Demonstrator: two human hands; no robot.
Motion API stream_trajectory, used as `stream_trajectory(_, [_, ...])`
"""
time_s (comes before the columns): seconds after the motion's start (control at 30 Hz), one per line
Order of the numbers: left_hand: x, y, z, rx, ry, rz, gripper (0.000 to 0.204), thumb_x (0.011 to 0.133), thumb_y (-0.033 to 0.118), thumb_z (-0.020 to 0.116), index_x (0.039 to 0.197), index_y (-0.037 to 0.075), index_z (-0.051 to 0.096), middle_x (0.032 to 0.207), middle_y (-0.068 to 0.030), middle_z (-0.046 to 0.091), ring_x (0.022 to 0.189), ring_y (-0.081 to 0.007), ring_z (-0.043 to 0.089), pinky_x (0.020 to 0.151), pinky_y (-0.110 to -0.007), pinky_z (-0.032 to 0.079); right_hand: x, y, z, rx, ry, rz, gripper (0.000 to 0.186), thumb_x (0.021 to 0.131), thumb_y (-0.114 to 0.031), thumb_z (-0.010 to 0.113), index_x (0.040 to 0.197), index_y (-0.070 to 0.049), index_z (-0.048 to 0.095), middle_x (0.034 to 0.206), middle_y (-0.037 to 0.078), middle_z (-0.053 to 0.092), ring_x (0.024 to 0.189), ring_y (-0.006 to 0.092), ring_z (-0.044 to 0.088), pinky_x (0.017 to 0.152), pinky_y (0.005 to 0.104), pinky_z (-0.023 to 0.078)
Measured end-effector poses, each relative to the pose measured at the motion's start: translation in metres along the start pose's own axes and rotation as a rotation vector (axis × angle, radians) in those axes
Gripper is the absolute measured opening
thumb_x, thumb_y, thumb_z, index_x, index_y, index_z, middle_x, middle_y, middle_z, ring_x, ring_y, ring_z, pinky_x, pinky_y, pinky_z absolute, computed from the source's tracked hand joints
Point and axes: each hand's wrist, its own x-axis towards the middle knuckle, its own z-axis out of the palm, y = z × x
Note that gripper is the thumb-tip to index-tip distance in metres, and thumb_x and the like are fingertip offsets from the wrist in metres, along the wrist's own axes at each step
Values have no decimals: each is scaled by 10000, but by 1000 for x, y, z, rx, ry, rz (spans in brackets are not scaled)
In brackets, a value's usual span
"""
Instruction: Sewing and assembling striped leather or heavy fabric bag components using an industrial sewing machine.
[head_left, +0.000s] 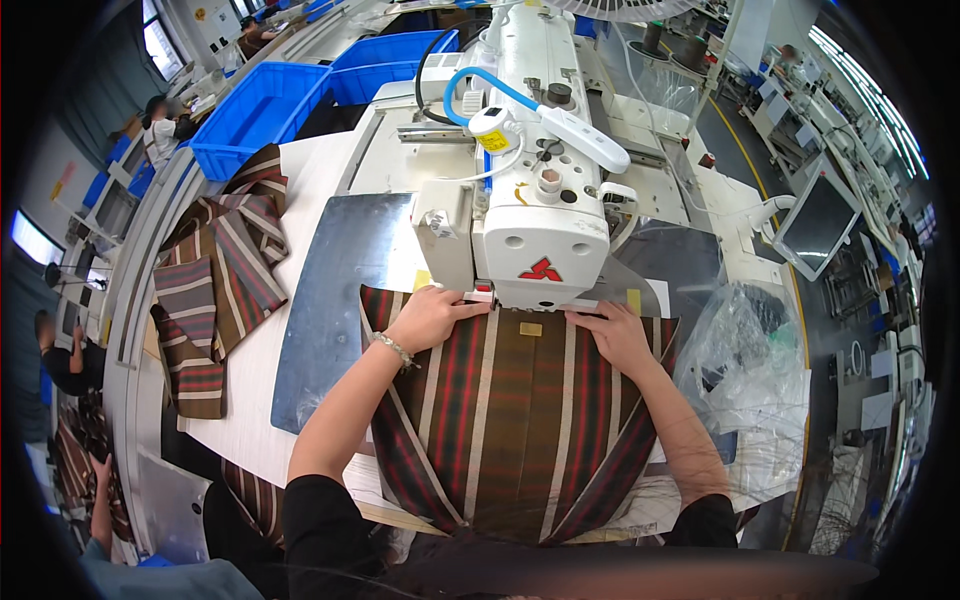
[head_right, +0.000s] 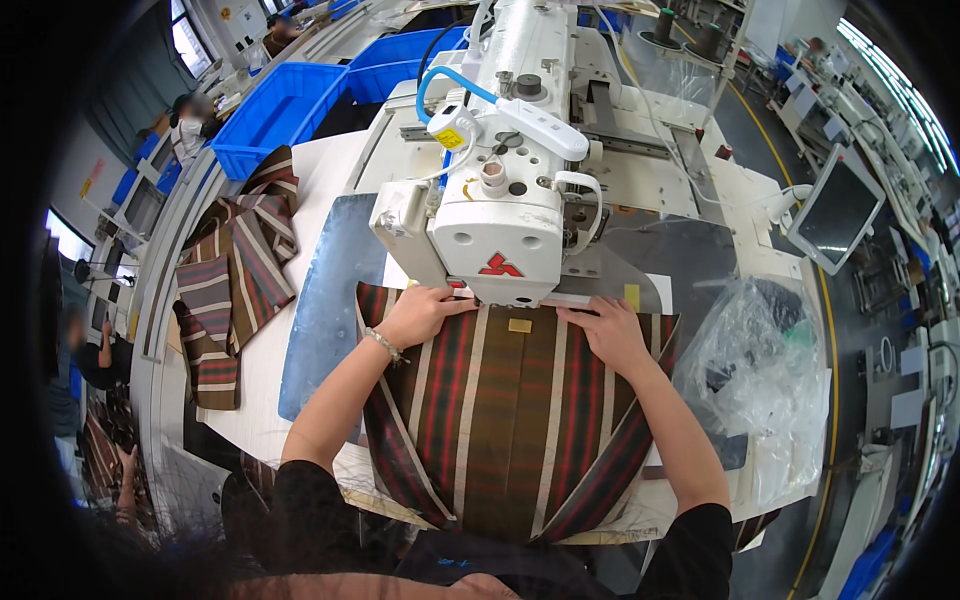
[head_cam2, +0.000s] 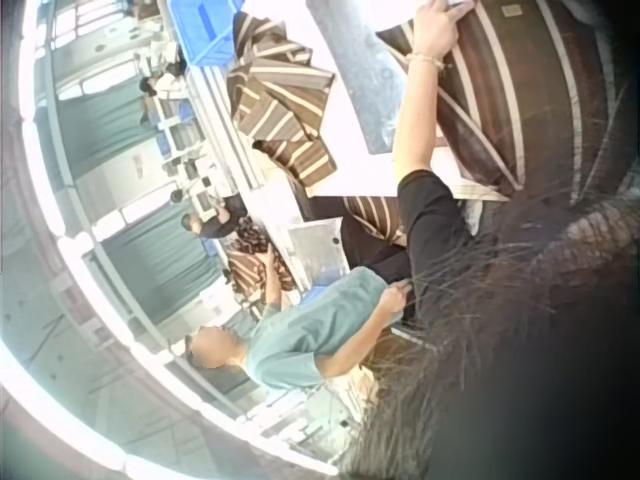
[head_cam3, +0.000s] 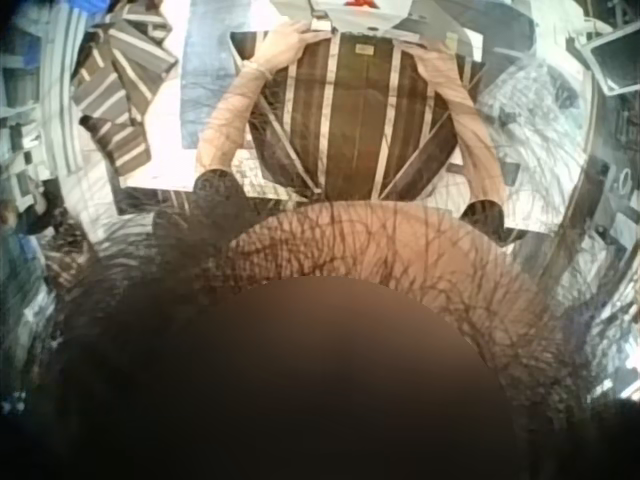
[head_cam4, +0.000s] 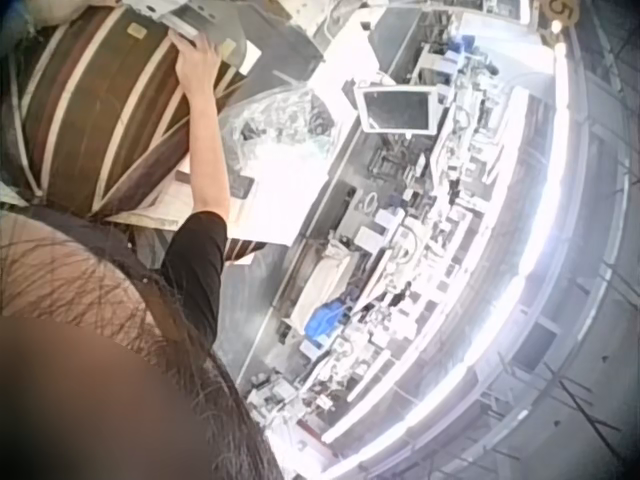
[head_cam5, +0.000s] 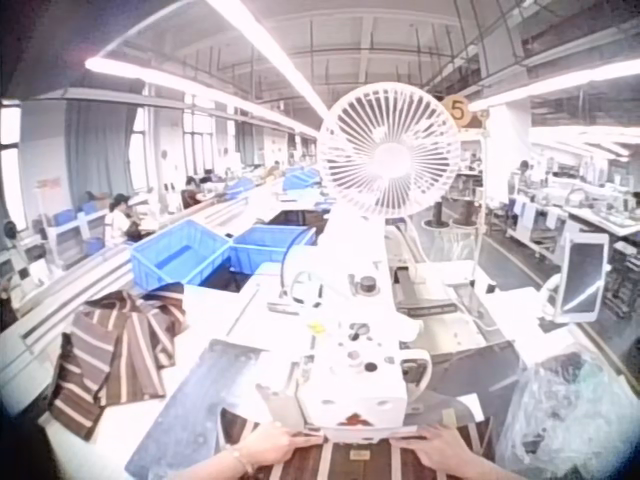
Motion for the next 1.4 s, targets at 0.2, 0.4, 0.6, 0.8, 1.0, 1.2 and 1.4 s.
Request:
stream_trajectory(0.2, [0,1,-2,16,13,20,534,754,5,550,1205,274,647,754,-53,548,713,-238,580,706,-358,482,-3,2,0,59,2,10,371,797,-33,544,1072,-211,718,902,63,629,846,294,591,783,408,463])
stream_trajectory(0.4, [-1,3,1,21,17,12,532,756,5,547,1205,272,646,757,-51,550,729,-233,585,709,-353,479,-5,7,1,19,-5,-32,417,788,-17,548,1103,-248,694,879,51,598,840,247,582,770,377,449])
stream_trajectory(0.6, [0,2,2,16,39,18,536,757,6,546,1211,274,643,760,-47,557,729,-231,588,714,-352,476,-3,10,1,12,-22,-44,432,774,-4,554,1113,-236,690,870,45,591,833,239,575,777,374,444])
stream_trajectory(0.8, [-1,1,1,23,25,5,559,752,2,546,1228,281,634,756,-46,557,731,-228,587,717,-350,476,-1,6,-2,14,-23,-39,433,771,-8,559,1100,-252,697,854,34,580,815,234,569,761,371,435])
stream_trajectory(1.0, [-2,1,0,-37,17,-7,577,755,-5,543,1244,291,624,760,-61,566,729,-245,587,728,-361,484,-3,6,0,-81,-36,-17,419,778,-25,562,1080,-274,710,825,20,562,787,218,568,729,357,414])
stream_trajectory(1.2, [0,-6,3,-108,-30,-21,602,757,-15,538,1265,302,607,784,-73,583,740,-265,596,735,-363,495,-3,4,2,5,-20,14,402,792,-39,553,1081,-270,710,816,23,561,795,219,574,732,364,414])
stream_trajectory(1.4, [0,-5,2,-54,-47,-1,624,757,-4,544,1290,318,579,777,-68,586,726,-259,600,733,-367,497,-2,3,-1,0,-61,41,393,802,-46,542,1088,-254,714,849,32,605,834,217,589,752,370,414])
